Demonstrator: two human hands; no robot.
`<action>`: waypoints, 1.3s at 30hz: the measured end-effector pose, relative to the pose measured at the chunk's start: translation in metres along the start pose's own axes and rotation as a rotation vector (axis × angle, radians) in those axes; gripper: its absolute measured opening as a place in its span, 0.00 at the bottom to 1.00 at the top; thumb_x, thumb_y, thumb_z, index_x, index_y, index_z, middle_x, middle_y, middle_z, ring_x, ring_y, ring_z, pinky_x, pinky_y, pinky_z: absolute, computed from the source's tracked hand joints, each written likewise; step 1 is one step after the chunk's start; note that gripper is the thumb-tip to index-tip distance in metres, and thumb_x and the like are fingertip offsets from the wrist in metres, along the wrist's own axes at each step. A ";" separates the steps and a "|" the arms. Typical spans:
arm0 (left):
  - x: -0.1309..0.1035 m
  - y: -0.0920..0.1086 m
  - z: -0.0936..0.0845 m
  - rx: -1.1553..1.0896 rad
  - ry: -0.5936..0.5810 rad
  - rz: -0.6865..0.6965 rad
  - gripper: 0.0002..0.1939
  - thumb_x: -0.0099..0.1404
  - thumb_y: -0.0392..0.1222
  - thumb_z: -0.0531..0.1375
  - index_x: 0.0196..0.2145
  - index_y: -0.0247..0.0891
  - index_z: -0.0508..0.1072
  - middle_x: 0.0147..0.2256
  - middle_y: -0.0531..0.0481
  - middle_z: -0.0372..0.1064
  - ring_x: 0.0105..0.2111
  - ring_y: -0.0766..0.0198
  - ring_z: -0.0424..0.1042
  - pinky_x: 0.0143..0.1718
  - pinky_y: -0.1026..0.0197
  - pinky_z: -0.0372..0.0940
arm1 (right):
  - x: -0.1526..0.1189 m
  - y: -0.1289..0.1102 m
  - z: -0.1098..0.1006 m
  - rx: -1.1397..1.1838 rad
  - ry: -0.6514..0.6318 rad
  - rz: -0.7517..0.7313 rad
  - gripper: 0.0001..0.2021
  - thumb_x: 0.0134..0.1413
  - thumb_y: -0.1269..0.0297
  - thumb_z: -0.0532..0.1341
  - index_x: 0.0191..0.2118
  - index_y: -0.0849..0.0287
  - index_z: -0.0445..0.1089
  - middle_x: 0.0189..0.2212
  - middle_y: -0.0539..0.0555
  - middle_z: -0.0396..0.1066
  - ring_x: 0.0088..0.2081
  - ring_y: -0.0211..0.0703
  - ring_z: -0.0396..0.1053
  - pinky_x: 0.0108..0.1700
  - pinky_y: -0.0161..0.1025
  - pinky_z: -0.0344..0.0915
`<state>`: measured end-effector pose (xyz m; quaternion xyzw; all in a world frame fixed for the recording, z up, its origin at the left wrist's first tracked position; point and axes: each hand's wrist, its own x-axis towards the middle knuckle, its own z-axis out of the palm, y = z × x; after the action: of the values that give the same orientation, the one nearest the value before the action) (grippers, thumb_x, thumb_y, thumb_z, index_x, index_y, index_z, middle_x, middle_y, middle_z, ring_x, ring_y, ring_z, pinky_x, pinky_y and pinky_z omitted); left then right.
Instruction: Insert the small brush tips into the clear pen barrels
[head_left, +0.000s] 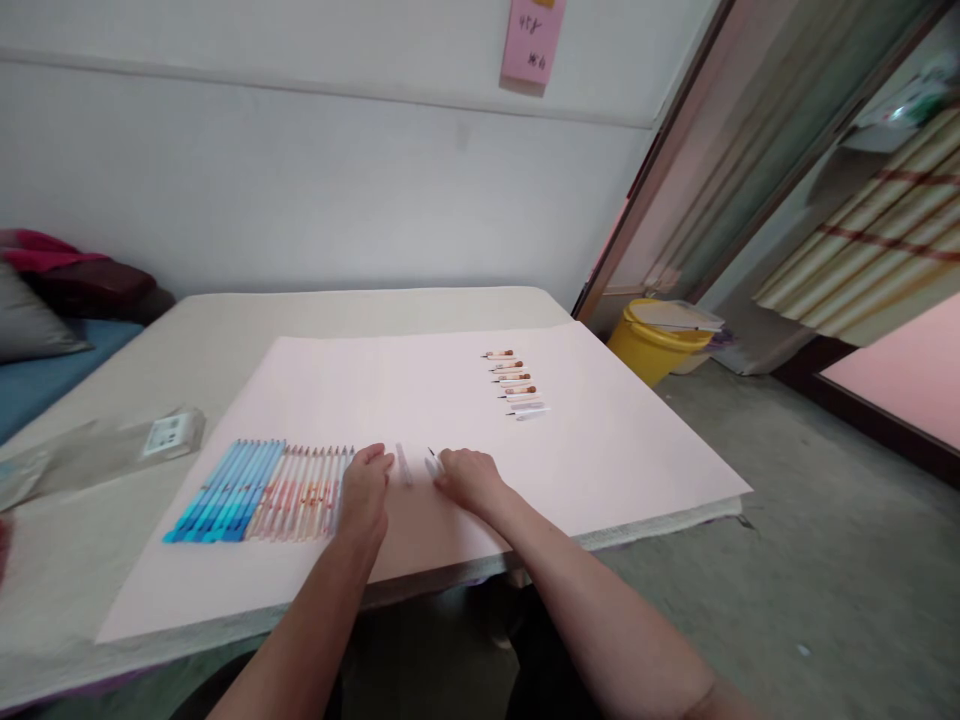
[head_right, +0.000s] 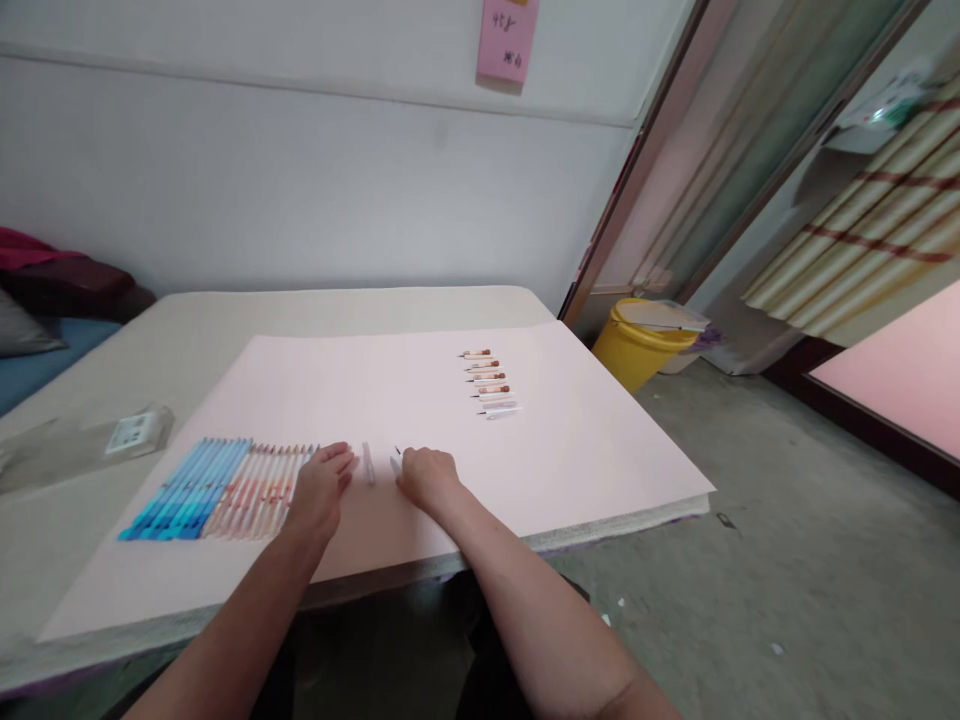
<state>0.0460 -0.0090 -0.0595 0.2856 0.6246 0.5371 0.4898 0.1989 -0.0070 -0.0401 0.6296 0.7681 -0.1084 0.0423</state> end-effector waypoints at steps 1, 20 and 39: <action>-0.002 0.002 0.001 -0.016 0.006 -0.008 0.17 0.47 0.40 0.61 0.37 0.35 0.70 0.37 0.47 0.68 0.36 0.65 0.67 0.33 0.64 0.60 | 0.000 -0.002 0.000 0.007 -0.015 0.003 0.14 0.50 0.61 0.55 0.41 0.62 0.68 0.34 0.61 0.73 0.38 0.52 0.71 0.35 0.42 0.64; -0.020 0.012 0.007 -0.196 -0.132 -0.188 0.12 0.46 0.36 0.63 0.31 0.34 0.71 0.30 0.47 0.69 0.30 0.66 0.69 0.31 0.63 0.63 | -0.003 -0.013 -0.003 0.039 0.125 -0.016 0.11 0.54 0.66 0.52 0.40 0.63 0.68 0.37 0.61 0.71 0.38 0.49 0.70 0.38 0.41 0.62; -0.002 0.030 -0.010 -0.447 -0.089 -0.227 0.03 0.54 0.31 0.60 0.28 0.31 0.67 0.28 0.42 0.70 0.25 0.65 0.71 0.24 0.66 0.67 | -0.003 -0.008 0.000 -0.023 0.000 -0.006 0.11 0.54 0.72 0.50 0.39 0.65 0.68 0.34 0.64 0.72 0.38 0.52 0.71 0.35 0.41 0.61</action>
<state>0.0327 -0.0068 -0.0312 0.1219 0.4961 0.5903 0.6250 0.1915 -0.0116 -0.0382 0.6268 0.7712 -0.0997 0.0493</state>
